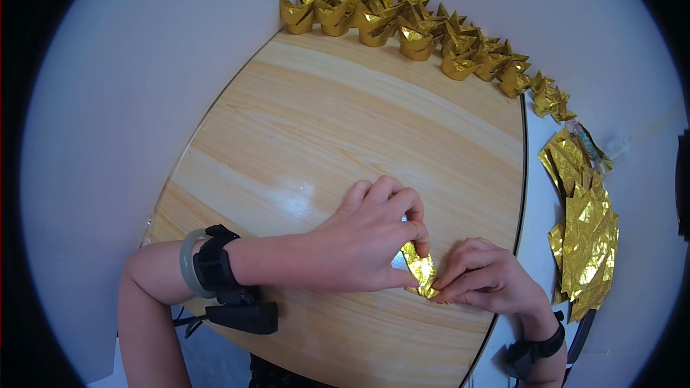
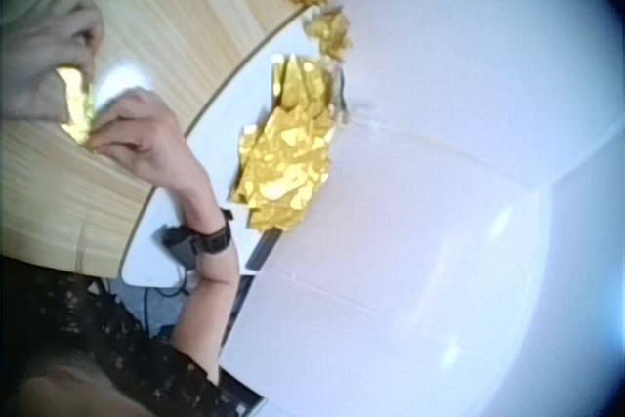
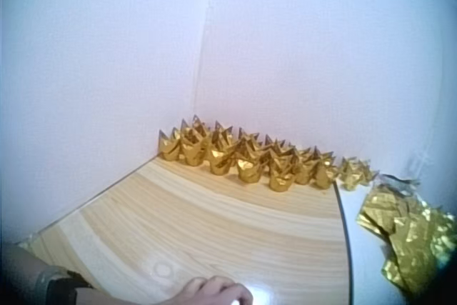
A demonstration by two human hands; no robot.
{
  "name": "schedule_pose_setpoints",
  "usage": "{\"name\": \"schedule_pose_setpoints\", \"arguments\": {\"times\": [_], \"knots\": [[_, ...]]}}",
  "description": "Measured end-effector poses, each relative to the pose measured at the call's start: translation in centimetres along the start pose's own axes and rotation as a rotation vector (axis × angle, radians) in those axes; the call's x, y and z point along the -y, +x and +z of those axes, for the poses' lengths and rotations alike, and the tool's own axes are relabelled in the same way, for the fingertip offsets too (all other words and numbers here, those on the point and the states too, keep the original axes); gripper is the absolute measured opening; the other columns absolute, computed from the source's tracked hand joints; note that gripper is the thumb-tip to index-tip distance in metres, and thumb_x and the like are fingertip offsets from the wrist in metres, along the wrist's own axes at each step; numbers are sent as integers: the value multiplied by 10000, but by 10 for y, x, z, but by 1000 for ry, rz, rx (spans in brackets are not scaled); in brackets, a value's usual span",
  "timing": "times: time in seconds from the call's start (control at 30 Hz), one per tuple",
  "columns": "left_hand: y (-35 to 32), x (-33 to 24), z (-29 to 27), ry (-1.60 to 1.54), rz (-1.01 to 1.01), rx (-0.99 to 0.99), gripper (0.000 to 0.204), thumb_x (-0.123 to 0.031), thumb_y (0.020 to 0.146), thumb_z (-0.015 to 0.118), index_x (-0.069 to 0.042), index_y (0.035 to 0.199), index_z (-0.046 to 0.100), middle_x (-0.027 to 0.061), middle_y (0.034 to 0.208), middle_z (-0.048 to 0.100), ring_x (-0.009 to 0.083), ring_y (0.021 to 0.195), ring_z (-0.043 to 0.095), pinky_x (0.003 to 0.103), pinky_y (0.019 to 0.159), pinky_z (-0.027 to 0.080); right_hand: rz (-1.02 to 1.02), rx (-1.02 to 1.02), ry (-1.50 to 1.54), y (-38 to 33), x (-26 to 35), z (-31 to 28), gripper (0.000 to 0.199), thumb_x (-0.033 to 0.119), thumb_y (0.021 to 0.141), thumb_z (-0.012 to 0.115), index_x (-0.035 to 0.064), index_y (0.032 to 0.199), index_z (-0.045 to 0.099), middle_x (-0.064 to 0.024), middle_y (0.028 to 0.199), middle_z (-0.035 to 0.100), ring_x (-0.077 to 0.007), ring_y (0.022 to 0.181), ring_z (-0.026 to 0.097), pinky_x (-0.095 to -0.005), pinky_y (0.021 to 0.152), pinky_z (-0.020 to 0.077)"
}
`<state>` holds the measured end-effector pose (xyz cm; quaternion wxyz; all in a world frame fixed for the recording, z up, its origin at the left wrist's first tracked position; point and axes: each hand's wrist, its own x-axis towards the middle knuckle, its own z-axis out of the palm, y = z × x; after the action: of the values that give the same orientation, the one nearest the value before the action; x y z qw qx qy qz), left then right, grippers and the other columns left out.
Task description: Folding gold foil paper into traditional ingot shapes.
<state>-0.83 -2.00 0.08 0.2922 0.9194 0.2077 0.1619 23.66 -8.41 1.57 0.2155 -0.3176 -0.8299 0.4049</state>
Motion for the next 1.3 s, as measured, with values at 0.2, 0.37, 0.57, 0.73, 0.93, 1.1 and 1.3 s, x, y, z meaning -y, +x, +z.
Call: {"name": "schedule_pose_setpoints", "arguments": {"times": [0.2,0.37,0.57,0.73,0.93,1.1,1.3], "knots": [[1,1,6,16,-56,-39,230,-261,740,757,-142,911,661,37,1049,498,269,1118,400,399,938,296,118,-75,-35,6,9,4,210,56,744,742,109,944,710,-1,923,648,-200,920,602,-346,833,466],[2,-1,6,33,-26,-61,219,-275,735,760,-148,883,659,33,1034,497,262,1098,406,382,920,303,-9,-14,-102,3,2,1,192,60,758,731,105,942,705,-6,937,653,-204,930,602,-337,815,476],[3,0,5,34,-34,-31,232,-297,739,759,-144,884,661,36,1035,496,265,1092,409,386,912,305,127,-131,-33,6,7,9,161,73,767,737,84,920,688,-23,882,665,-210,864,615,-332,768,495],[4,-2,3,30,-42,-11,247,-310,739,760,-141,887,656,38,1049,497,267,1091,410,385,906,302,344,-296,-35,11,18,22,124,79,786,745,56,862,651,-34,816,654,-178,726,623,-281,671,504],[5,2,1,33,-38,-25,266,-317,745,755,-137,903,639,29,1061,510,262,1085,415,390,895,293,538,-390,94,17,24,28,273,50,817,731,32,1032,564,-23,758,627,-79,661,591,-218,610,478],[6,6,1,-46,-23,-48,241,-295,747,754,-137,894,646,14,1015,548,238,1048,443,384,885,287,549,-360,87,15,23,28,341,61,796,754,45,1069,550,-21,774,621,-103,693,597,-236,637,493],[5,3,-2,-115,-90,-25,105,-222,745,739,-136,773,686,-47,799,584,150,925,490,338,827,287,460,-342,-98,17,21,25,298,95,736,794,67,973,615,-41,848,625,-175,759,605,-285,653,509]]}}
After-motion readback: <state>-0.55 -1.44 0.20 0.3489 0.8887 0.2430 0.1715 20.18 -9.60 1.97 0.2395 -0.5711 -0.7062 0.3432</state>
